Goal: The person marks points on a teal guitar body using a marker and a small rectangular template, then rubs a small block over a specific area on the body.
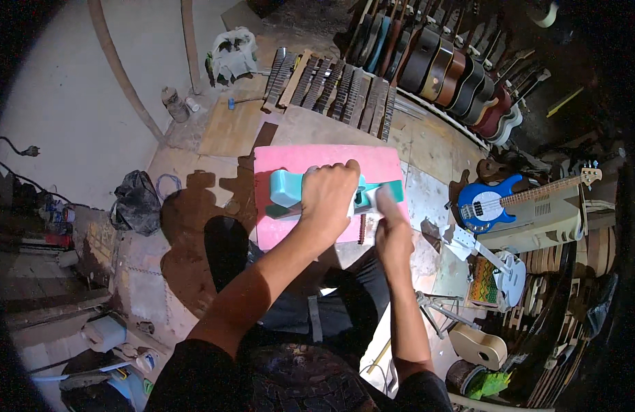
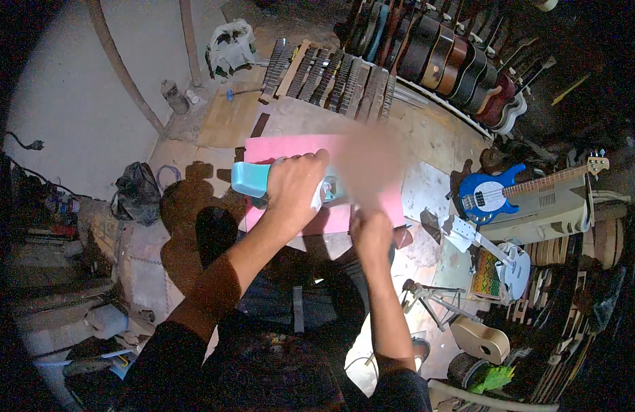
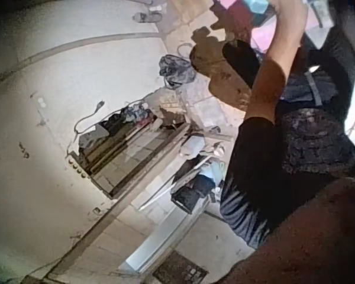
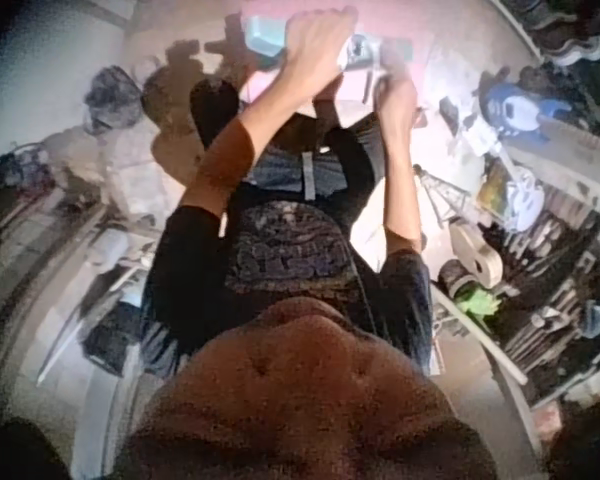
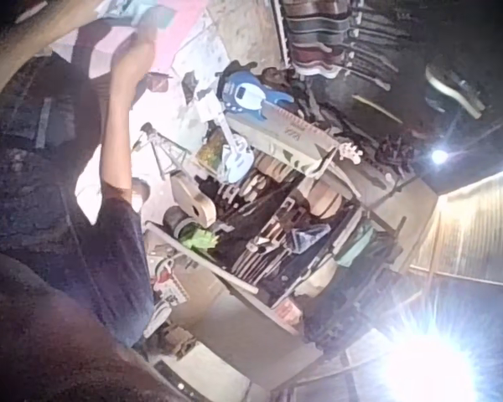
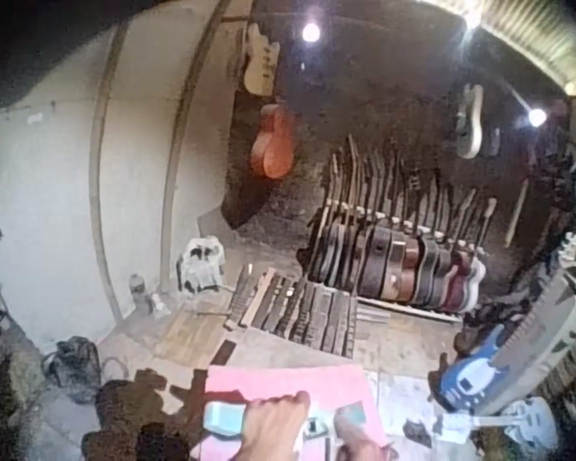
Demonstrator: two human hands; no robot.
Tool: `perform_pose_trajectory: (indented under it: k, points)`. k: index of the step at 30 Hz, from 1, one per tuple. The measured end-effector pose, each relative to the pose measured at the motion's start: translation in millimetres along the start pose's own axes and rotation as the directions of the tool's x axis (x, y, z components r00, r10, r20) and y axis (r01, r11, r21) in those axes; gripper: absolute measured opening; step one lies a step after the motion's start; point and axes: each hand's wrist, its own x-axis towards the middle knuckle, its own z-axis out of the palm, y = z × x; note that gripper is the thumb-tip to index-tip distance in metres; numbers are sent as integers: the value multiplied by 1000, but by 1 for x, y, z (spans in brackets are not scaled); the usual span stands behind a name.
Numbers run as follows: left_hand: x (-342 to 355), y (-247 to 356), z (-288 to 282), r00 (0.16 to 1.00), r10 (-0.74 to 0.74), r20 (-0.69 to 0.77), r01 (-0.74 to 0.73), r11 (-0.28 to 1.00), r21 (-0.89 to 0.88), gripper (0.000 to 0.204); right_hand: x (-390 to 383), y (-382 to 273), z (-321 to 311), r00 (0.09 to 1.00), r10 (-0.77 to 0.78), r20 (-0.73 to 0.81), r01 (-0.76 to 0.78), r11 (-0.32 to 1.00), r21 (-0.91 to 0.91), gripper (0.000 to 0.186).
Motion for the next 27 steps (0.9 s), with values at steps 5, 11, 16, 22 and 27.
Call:
perform_pose_trajectory:
  k: [5,11,16,22,27]
  points:
    - [-3,2,5,1000,-12,-16,12,1000,3,24,-12,-6,14,998,-1,-68,-1,1000,-26,69]
    - [-4,4,1,1000,6,8,-6,1000,5,25,-3,2,1,994,-2,-108,-6,997,-78,66]
    - [-6,-2,0,1000,21,-14,-22,1000,-10,25,-11,-2,9,999,-34,-39,34,999,-1,63]
    - [-2,5,4,1000,3,-6,-3,1000,1,25,-19,-5,23,997,-10,-80,16,997,76,68]
    - [-4,2,1,1000,6,-3,-6,1000,-6,25,-2,-5,-5,1000,24,-17,-24,1000,14,67]
